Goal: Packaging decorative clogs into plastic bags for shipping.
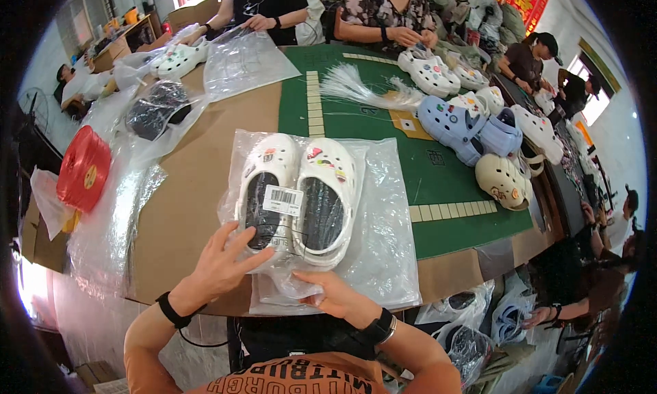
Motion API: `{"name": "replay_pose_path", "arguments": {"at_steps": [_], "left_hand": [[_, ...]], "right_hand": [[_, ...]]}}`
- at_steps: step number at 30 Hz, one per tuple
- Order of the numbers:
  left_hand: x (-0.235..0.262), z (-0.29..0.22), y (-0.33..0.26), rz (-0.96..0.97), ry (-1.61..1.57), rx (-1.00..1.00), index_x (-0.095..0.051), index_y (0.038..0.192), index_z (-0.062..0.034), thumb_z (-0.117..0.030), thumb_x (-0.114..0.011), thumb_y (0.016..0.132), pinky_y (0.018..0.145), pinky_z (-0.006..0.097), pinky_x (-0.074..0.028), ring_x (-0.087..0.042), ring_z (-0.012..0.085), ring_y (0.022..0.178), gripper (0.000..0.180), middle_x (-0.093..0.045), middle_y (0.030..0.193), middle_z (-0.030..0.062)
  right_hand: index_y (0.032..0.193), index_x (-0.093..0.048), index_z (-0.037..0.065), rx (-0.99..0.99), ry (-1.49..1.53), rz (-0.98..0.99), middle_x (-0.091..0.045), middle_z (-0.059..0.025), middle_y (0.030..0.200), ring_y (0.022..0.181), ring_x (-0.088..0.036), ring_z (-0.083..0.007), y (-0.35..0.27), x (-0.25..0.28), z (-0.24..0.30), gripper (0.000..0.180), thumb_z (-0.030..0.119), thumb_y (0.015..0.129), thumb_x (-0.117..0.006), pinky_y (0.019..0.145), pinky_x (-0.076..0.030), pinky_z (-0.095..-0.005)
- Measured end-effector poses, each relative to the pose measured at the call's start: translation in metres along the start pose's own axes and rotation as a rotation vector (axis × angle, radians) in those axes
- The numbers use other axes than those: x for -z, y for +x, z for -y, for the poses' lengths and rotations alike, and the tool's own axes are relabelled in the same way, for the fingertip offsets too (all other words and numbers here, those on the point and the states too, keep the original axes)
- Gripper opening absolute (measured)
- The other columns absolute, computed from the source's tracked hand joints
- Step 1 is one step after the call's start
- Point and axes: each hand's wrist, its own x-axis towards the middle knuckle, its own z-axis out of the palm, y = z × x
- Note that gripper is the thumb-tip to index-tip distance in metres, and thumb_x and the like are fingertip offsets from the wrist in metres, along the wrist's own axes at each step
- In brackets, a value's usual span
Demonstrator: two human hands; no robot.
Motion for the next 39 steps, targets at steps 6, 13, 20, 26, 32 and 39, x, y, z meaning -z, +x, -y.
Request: {"name": "replay_pose_path", "arguments": {"at_steps": [6, 13, 20, 26, 32, 39], "left_hand": [[-0.002, -0.016, 0.011, -0.059, -0.006, -0.069, -0.06, 0.107, -0.0183, -0.017, -0.059, 0.075, 0.066, 0.037, -0.045, -0.049, 0.0309, 0.101, 0.033, -0.049, 0.114, 0.0141], [0.0, -0.026, 0.013, -0.004, -0.046, -0.062, -0.06, 0.103, -0.0154, -0.024, -0.062, 0.075, 0.071, 0.041, -0.044, -0.048, 0.0333, 0.102, 0.029, -0.048, 0.117, 0.0174], [0.009, -0.029, 0.013, 0.099, -0.119, -0.016, -0.063, 0.094, -0.0138, -0.018, -0.061, 0.07, 0.075, 0.048, -0.04, -0.042, 0.0366, 0.11, 0.024, -0.043, 0.123, 0.0206], [0.015, -0.031, 0.022, 0.134, -0.187, -0.027, -0.064, 0.088, -0.0149, -0.013, -0.063, 0.066, 0.079, 0.05, -0.037, -0.039, 0.0389, 0.114, 0.023, -0.04, 0.127, 0.0221], [0.049, -0.035, 0.035, 0.065, -0.17, 0.082, -0.066, 0.092, -0.0172, -0.013, -0.065, 0.068, 0.092, 0.055, -0.03, -0.03, 0.0446, 0.122, 0.025, -0.037, 0.131, 0.0228], [0.058, -0.039, 0.038, -0.057, -0.276, 0.144, -0.052, 0.119, -0.0133, -0.011, -0.062, 0.073, 0.103, 0.052, -0.022, -0.02, 0.0448, 0.13, 0.047, -0.021, 0.142, 0.0231]], "right_hand": [[0.111, -0.054, 0.009, 0.015, 0.122, 0.24, -0.06, -0.0019, 0.099, 0.089, -0.058, -0.0156, 0.0, 0.012, -0.002, 0.033, 0.031, 0.088, -0.057, 0.067, -0.047, -0.0299], [0.108, -0.055, 0.013, -0.047, 0.008, 0.127, -0.058, -0.0016, 0.102, 0.093, -0.057, -0.0152, 0.007, -0.011, 0.003, 0.031, 0.035, 0.087, -0.057, 0.073, -0.047, -0.0335], [0.106, -0.056, 0.011, -0.107, -0.014, 0.167, -0.059, -0.0028, 0.099, 0.091, -0.058, -0.016, 0.013, -0.013, 0.005, 0.031, 0.035, 0.087, -0.057, 0.071, -0.047, -0.0304], [0.106, -0.057, 0.009, -0.084, -0.067, 0.213, -0.058, -0.0026, 0.097, 0.086, -0.057, -0.0152, 0.01, -0.009, 0.012, 0.028, 0.032, 0.09, -0.054, 0.071, -0.047, -0.029], [0.113, -0.056, 0.008, 0.141, -0.194, 0.158, -0.056, -0.0046, 0.107, 0.093, -0.05, -0.0124, -0.016, -0.048, 0.043, 0.029, 0.028, 0.092, -0.05, 0.083, -0.042, -0.0301], [0.115, -0.053, -0.004, 0.522, -0.623, 0.191, -0.057, -0.007, 0.106, 0.093, -0.047, -0.0129, -0.06, -0.051, 0.079, 0.043, 0.033, 0.092, -0.05, 0.084, -0.039, -0.0265]]}}
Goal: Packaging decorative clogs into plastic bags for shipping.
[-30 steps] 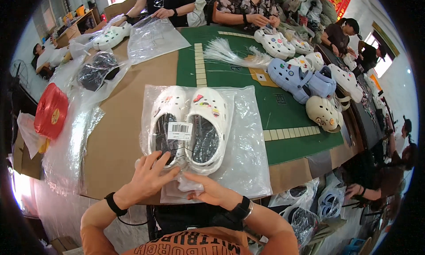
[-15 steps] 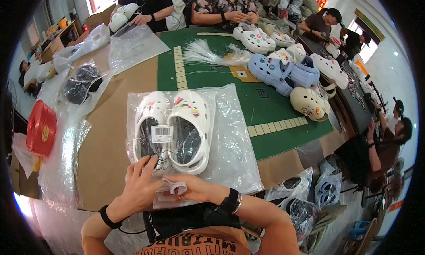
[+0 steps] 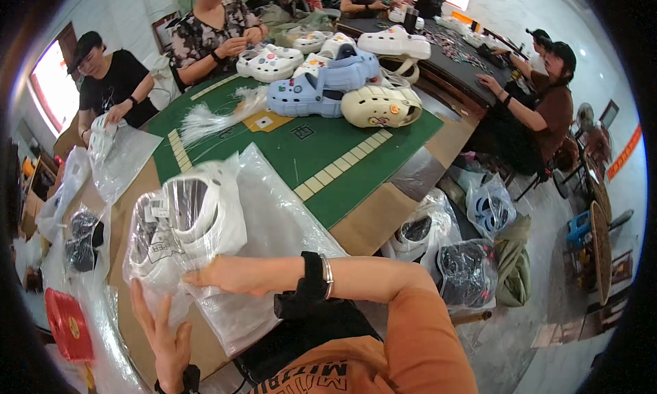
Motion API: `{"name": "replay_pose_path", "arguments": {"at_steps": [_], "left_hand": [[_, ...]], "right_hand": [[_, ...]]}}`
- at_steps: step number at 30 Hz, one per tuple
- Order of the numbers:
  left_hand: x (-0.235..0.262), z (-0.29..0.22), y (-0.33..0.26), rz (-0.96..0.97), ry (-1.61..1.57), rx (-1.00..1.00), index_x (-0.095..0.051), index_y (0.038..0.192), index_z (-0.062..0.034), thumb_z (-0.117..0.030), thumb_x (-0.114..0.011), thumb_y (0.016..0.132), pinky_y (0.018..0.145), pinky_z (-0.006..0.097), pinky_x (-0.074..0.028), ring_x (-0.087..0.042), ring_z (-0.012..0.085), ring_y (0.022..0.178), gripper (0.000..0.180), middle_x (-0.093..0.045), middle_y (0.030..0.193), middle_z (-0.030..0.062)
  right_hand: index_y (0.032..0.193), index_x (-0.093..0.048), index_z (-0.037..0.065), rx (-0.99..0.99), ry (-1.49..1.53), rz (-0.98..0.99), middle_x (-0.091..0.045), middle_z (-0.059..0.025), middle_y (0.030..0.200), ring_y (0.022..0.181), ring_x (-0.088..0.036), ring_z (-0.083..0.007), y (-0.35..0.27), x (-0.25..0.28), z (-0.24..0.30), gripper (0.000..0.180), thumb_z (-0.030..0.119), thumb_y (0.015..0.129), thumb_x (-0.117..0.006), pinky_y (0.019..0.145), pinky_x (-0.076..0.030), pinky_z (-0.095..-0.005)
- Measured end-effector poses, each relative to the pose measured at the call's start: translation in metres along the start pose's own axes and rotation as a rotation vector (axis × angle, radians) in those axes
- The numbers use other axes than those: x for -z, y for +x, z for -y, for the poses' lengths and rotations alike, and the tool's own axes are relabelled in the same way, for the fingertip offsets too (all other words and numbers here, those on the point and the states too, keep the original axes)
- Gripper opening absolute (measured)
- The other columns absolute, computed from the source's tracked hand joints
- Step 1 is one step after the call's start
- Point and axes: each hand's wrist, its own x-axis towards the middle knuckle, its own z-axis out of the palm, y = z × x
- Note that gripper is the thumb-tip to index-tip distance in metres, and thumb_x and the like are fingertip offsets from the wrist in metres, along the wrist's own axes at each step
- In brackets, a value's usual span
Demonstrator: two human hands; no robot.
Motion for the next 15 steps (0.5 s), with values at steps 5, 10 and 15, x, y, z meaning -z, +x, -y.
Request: {"name": "replay_pose_path", "arguments": {"at_steps": [5, 10, 15], "left_hand": [[0.003, 0.004, -0.008, -0.115, -0.065, -0.002, -0.036, 0.134, -0.0111, -0.015, -0.053, 0.083, 0.105, 0.05, -0.019, -0.019, 0.0418, 0.132, 0.054, -0.017, 0.145, 0.0224], [-0.011, 0.009, 0.002, 0.084, -0.193, 0.118, -0.042, 0.128, -0.0047, -0.012, -0.055, 0.08, 0.106, 0.046, -0.019, -0.022, 0.0383, 0.132, 0.051, -0.02, 0.143, 0.0217], [-0.038, 0.019, -0.003, 0.289, -0.155, 0.072, -0.049, 0.123, -0.0091, -0.016, -0.066, 0.072, 0.099, 0.049, -0.027, -0.03, 0.042, 0.123, 0.054, -0.028, 0.138, 0.0244]], "right_hand": [[0.117, -0.054, 0.002, 0.178, -0.318, -0.242, -0.059, -0.0075, 0.102, 0.091, -0.049, -0.0146, -0.043, 0.012, 0.027, 0.054, 0.048, 0.09, -0.047, 0.081, -0.042, -0.0281], [0.116, -0.055, 0.006, -0.087, -0.411, -0.658, -0.059, -0.0067, 0.103, 0.093, -0.051, -0.0139, -0.111, 0.035, 0.045, 0.049, 0.047, 0.091, -0.047, 0.084, -0.041, -0.0275], [0.117, -0.053, -0.001, 0.152, -0.406, -1.052, -0.056, -0.0039, 0.115, 0.105, -0.049, -0.0123, -0.168, 0.057, 0.013, 0.04, 0.03, 0.094, -0.047, 0.094, -0.037, -0.0269]]}}
